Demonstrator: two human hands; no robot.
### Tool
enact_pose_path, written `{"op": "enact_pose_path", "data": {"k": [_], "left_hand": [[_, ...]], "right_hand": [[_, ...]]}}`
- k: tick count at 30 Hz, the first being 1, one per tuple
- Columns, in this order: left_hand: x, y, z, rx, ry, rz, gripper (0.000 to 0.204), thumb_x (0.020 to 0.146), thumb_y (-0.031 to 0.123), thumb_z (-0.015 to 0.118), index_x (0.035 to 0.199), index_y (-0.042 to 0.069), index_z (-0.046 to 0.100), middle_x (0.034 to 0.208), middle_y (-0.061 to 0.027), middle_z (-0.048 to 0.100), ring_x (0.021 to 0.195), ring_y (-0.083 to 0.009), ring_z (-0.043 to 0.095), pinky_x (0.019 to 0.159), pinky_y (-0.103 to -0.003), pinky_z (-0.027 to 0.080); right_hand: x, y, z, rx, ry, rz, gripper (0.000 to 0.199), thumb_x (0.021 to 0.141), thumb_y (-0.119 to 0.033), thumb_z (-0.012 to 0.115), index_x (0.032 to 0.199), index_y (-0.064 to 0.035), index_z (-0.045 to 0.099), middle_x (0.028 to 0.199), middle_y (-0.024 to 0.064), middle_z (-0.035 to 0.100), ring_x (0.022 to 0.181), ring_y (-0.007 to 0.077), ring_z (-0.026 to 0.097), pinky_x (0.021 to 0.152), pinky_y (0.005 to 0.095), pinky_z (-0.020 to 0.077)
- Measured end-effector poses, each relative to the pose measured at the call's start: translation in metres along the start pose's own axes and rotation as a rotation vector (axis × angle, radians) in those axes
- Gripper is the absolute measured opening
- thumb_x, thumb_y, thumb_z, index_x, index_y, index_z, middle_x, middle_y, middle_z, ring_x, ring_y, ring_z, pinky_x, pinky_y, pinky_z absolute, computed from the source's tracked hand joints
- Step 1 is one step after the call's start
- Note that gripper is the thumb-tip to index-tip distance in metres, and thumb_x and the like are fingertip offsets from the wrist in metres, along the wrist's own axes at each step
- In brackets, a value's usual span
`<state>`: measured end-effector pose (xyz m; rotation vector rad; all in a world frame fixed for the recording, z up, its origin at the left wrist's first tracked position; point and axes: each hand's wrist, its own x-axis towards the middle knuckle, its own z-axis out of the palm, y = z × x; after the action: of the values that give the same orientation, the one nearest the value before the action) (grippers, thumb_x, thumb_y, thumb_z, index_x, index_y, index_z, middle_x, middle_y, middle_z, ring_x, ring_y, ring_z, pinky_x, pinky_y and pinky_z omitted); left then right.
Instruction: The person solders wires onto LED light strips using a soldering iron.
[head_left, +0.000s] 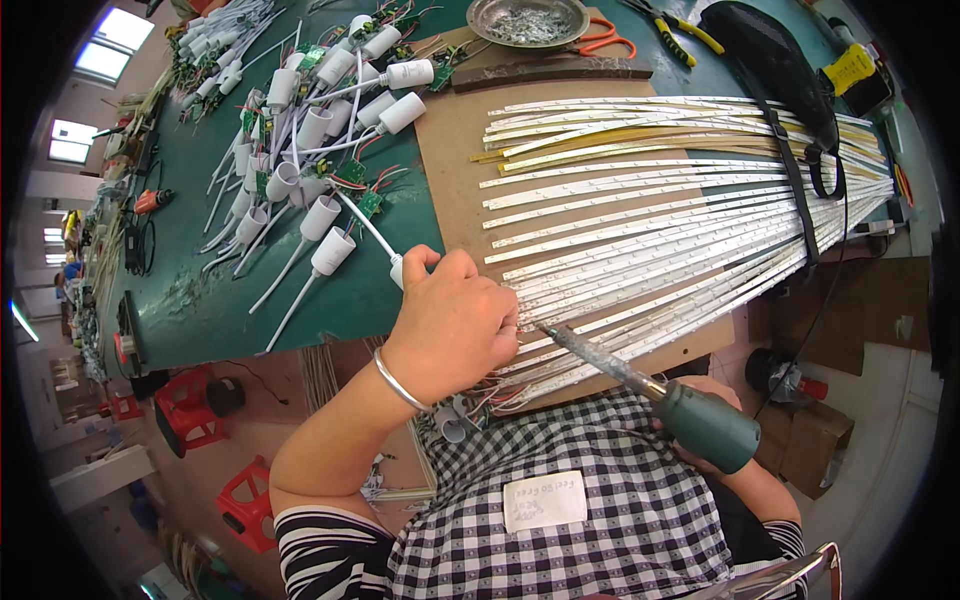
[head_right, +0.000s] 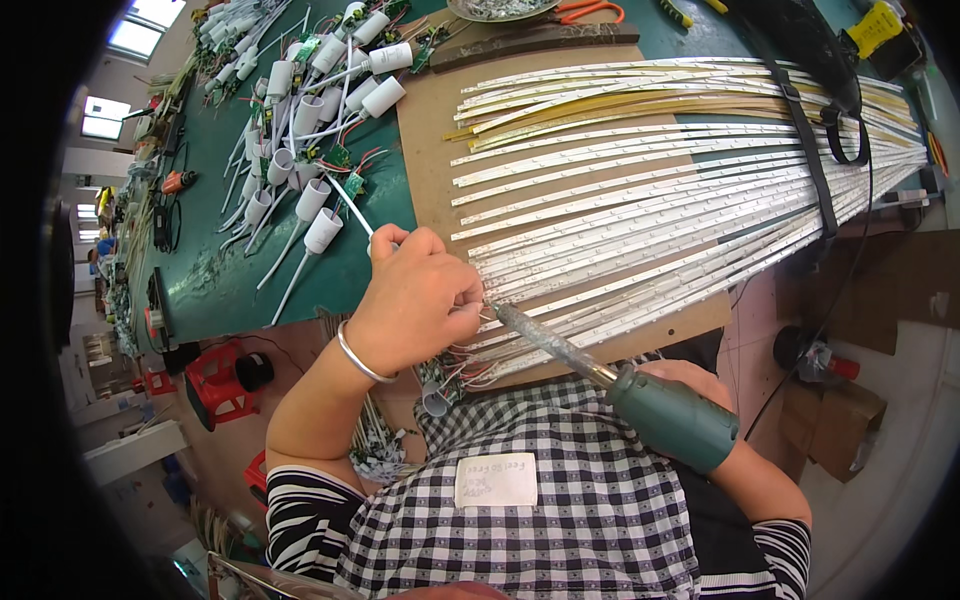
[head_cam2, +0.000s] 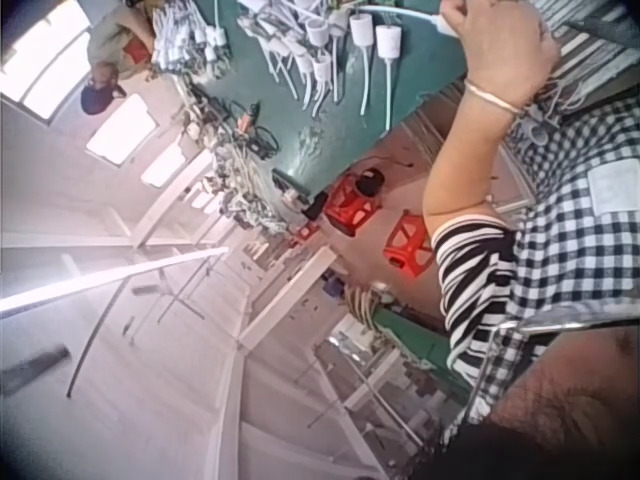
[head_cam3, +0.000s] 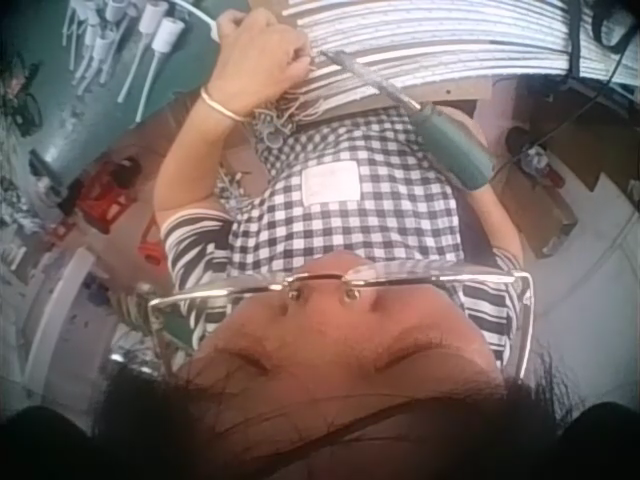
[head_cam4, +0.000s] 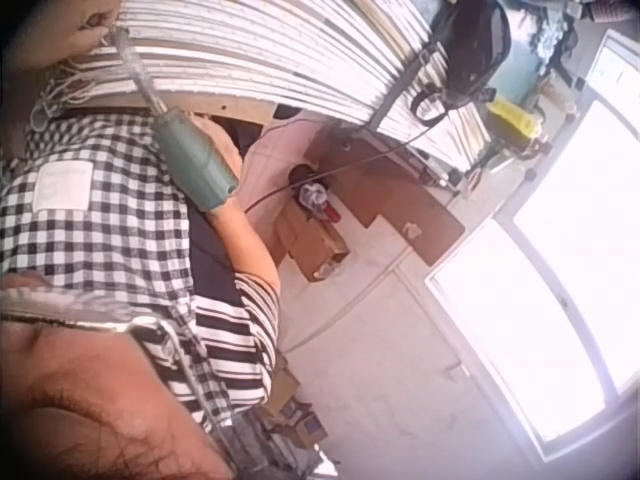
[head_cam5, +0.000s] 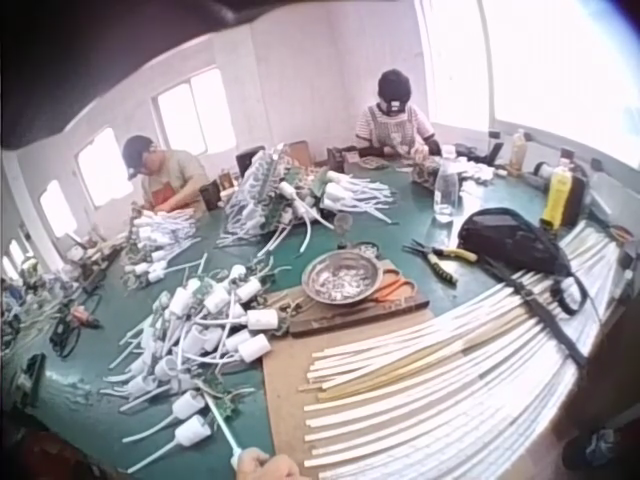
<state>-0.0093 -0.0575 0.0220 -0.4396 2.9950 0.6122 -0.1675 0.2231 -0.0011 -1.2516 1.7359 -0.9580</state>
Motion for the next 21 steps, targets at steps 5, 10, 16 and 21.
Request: {"op": "enact_pose_path", "data": {"k": [5,10,16,21], "left_hand": [[0.000,0.001,-0.002,-0.007,-0.006,0.003,0.005,0.069,0.015,0.065,0.065,0.013,0.066,0.068,0.0016,0.064,0.081,-0.0187,0.051,0.086,-0.046,0.029],[-0.001,0.001,-0.001,0.015,0.020,0.016,0.006,0.070,0.015,0.064,0.065,0.013,0.065,0.067,0.0012,0.064,0.079,-0.0193,0.052,0.084,-0.043,0.031],[-0.005,0.001,0.000,0.038,0.016,-0.007,0.006,0.070,0.016,0.064,0.065,0.015,0.064,0.064,0.0022,0.060,0.075,-0.0187,0.052,0.080,-0.039,0.029],[-0.014,-0.001,-0.001,-0.009,0.042,-0.046,0.008,0.070,0.014,0.061,0.062,0.014,0.062,0.063,-0.0001,0.061,0.071,-0.0202,0.054,0.078,-0.038,0.032]], "right_hand": [[-0.006,0.003,0.005,0.300,0.183,0.265,0.044,0.087,-0.040,0.059,0.101,0.0017,0.058,0.076,0.0074,0.066,0.065,0.0162,0.067,0.063,0.0283,0.0524],[-0.007,-0.002,0.005,0.324,0.134,0.294,0.050,0.088,-0.044,0.058,0.101,0.0039,0.057,0.077,0.0072,0.066,0.065,0.0146,0.067,0.063,0.0271,0.0528],[-0.014,0.010,0.003,0.241,0.114,0.203,0.048,0.088,-0.043,0.057,0.103,0.0032,0.056,0.075,0.0067,0.066,0.066,0.0152,0.067,0.064,0.0285,0.0527],[-0.010,0.013,0.010,-0.037,0.230,-0.023,0.044,0.087,-0.038,0.059,0.105,0.0021,0.056,0.076,0.0063,0.066,0.067,0.0162,0.067,0.066,0.0294,0.0525]]}}
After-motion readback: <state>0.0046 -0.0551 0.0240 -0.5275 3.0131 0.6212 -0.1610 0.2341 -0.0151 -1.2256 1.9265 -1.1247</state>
